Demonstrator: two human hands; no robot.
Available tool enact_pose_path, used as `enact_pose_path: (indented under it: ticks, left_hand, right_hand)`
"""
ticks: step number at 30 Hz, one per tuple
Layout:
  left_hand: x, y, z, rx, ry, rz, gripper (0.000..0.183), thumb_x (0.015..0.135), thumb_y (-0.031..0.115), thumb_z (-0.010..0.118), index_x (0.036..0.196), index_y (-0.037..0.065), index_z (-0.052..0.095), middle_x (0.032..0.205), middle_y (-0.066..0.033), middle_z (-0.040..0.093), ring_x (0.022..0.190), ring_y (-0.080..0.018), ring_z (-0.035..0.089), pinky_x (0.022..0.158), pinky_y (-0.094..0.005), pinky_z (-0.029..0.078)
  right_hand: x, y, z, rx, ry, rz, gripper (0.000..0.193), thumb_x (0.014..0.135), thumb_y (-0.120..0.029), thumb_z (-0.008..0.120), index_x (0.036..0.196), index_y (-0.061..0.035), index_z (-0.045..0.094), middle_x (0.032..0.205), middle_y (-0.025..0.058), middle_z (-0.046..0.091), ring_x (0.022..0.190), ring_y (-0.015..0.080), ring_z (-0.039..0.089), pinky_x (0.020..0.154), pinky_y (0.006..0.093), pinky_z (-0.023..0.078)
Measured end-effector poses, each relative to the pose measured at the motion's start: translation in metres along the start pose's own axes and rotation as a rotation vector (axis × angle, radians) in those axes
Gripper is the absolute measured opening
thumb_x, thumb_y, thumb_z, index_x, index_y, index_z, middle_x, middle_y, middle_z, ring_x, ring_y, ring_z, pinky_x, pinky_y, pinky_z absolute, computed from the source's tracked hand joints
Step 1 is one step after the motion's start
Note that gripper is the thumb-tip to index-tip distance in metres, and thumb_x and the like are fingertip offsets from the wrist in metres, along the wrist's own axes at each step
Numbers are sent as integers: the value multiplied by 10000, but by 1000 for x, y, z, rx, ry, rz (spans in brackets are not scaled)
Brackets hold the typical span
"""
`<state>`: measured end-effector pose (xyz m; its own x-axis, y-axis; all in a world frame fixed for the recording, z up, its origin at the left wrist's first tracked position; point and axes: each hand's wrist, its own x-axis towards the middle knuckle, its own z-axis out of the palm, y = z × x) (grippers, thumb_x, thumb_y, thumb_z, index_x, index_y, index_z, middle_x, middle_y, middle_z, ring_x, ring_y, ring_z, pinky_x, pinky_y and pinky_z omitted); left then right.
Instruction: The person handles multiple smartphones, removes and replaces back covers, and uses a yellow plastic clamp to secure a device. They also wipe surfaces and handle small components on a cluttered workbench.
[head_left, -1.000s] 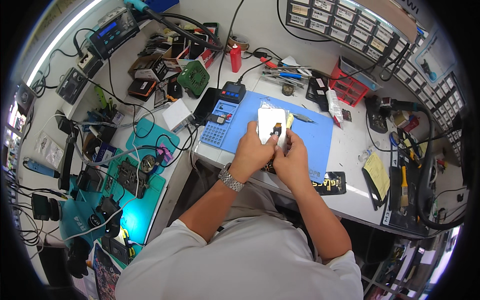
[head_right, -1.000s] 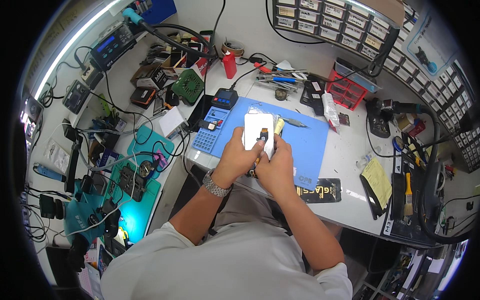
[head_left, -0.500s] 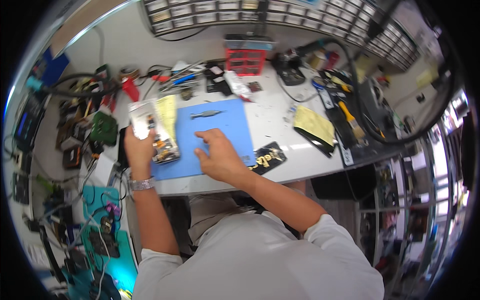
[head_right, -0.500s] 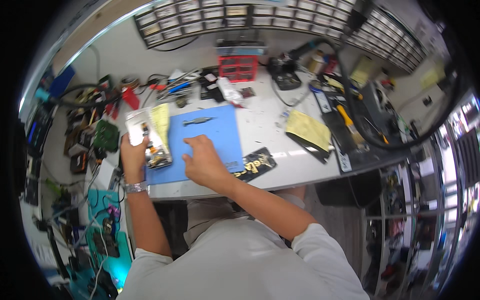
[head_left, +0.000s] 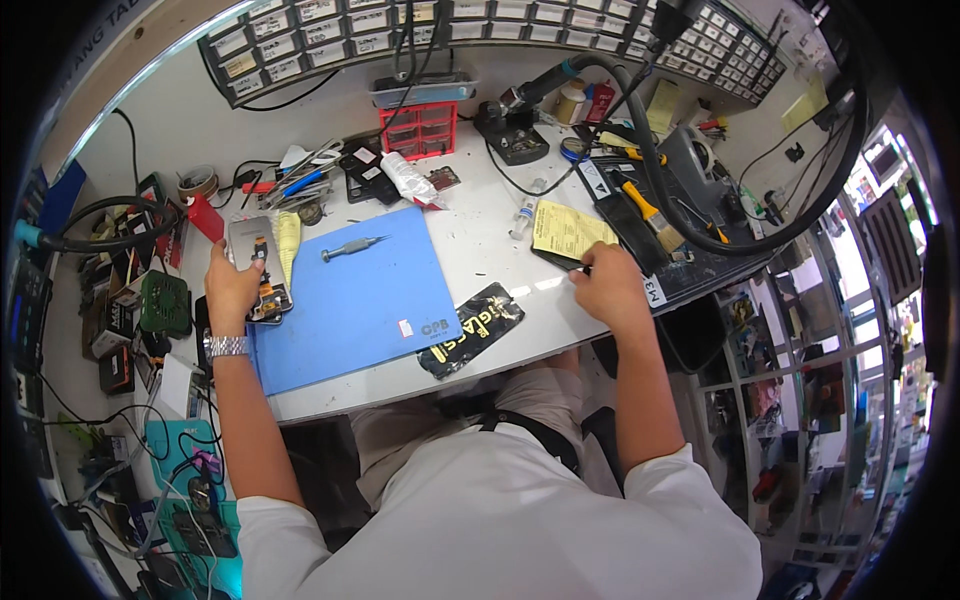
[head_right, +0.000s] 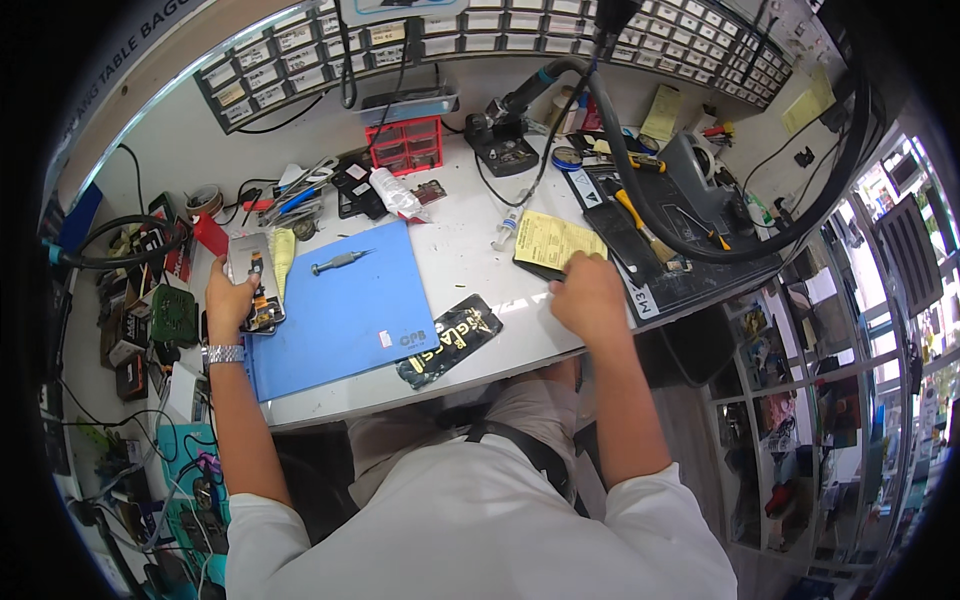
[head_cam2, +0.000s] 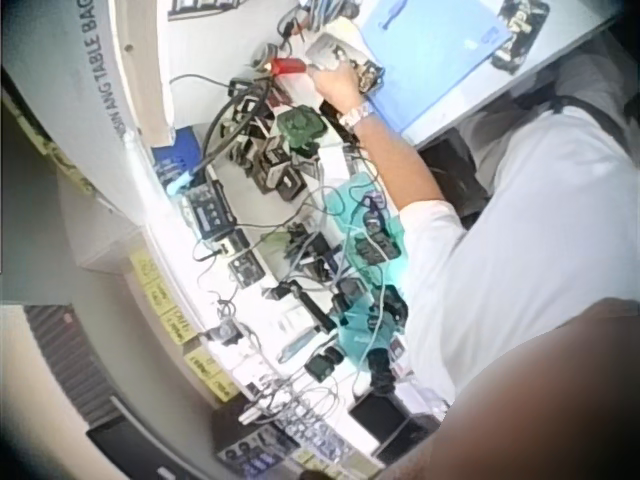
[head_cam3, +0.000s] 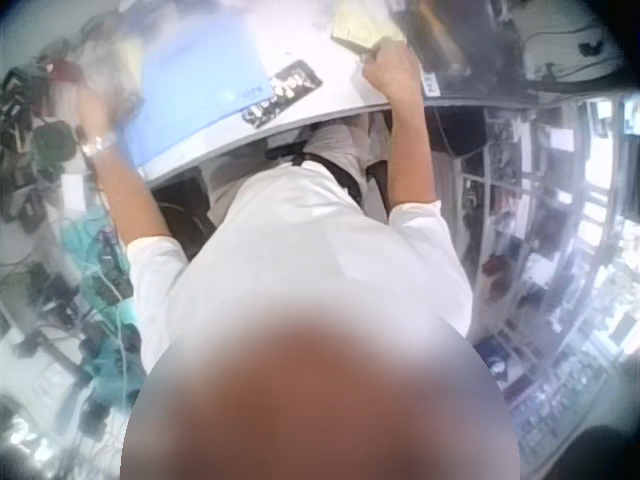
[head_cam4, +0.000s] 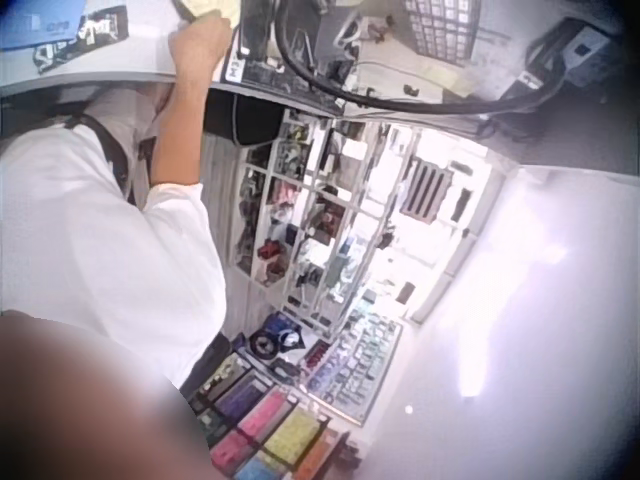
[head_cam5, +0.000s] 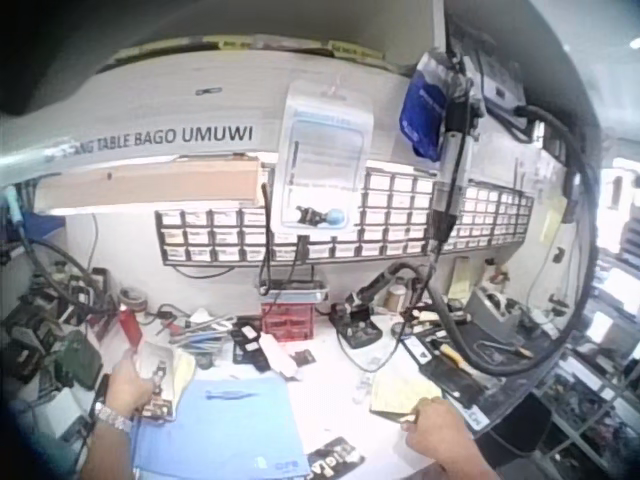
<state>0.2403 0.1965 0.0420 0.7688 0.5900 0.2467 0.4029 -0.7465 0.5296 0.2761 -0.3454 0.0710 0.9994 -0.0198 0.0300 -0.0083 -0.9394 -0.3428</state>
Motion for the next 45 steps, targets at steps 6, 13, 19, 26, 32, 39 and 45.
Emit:
enact_pose_path:
  ticks: [6, 13, 19, 26, 32, 39, 45]
  left_hand:
    - [-3, 17, 9, 268, 29, 105, 695, 851, 199, 888, 1432, -77, 624, 1364, -296, 650, 1267, -471, 601, 1103, -526, 494]
    - [-36, 48, 7, -18, 256, 206, 644, 829, 149, 898, 1412, 18, 657, 1392, -211, 590, 1308, -417, 517, 1144, -511, 433]
    - [-62, 89, 16, -234, 268, 368, 444, 869, 142, 868, 1272, 0, 746, 1190, -182, 711, 1138, -363, 650, 1005, -452, 525]
    - [-180, 156, 34, -1123, -854, 6, 388, 1048, 131, 768, 1377, -60, 690, 1258, -106, 745, 1038, -128, 719, 932, -290, 609]
    - [-227, 196, 53, -1550, -913, -153, 316, 1116, 123, 657, 1367, -57, 593, 1289, -125, 724, 1101, -135, 728, 925, -288, 625]
    - [-216, 175, 42, -1515, -772, -188, 318, 1117, 209, 678, 1339, -14, 639, 1045, -61, 780, 849, -60, 709, 723, -230, 564]
    - [-210, 161, 32, -1036, -694, -153, 259, 1092, 57, 672, 1323, -55, 635, 1104, -76, 763, 932, -67, 696, 814, -221, 562]
  right_hand:
    - [9, 34, -16, -90, -77, 1, 821, 734, -238, 983, 1422, 12, 610, 1379, 243, 658, 1350, 408, 598, 1145, 459, 503]
    - [13, 40, -25, 64, -116, 33, 977, 623, -194, 1014, 1464, 1, 556, 1414, 262, 630, 1345, 414, 618, 1140, 463, 518]
    - [-1, 43, -9, 482, -125, 122, 663, 708, -55, 936, 1297, 75, 660, 1081, 207, 786, 926, 278, 776, 853, 370, 607]
    - [-50, 13, 5, 1185, -225, 140, 618, 838, 74, 843, 1400, 99, 585, 1240, 179, 748, 1101, 207, 724, 987, 334, 576]
    - [-72, -56, 25, 1286, -328, -31, 473, 994, 29, 757, 1409, 86, 539, 1191, 165, 750, 1012, 144, 736, 888, 284, 608]
    - [-65, -72, 34, 1295, -438, 13, 448, 1036, 40, 653, 1462, 39, 515, 1129, 129, 728, 994, 126, 714, 887, 246, 572]
    - [-73, -59, 31, 1025, -19, -254, 740, 791, 54, 640, 1511, -31, 493, 1550, 182, 460, 1444, 275, 468, 1115, 411, 428]
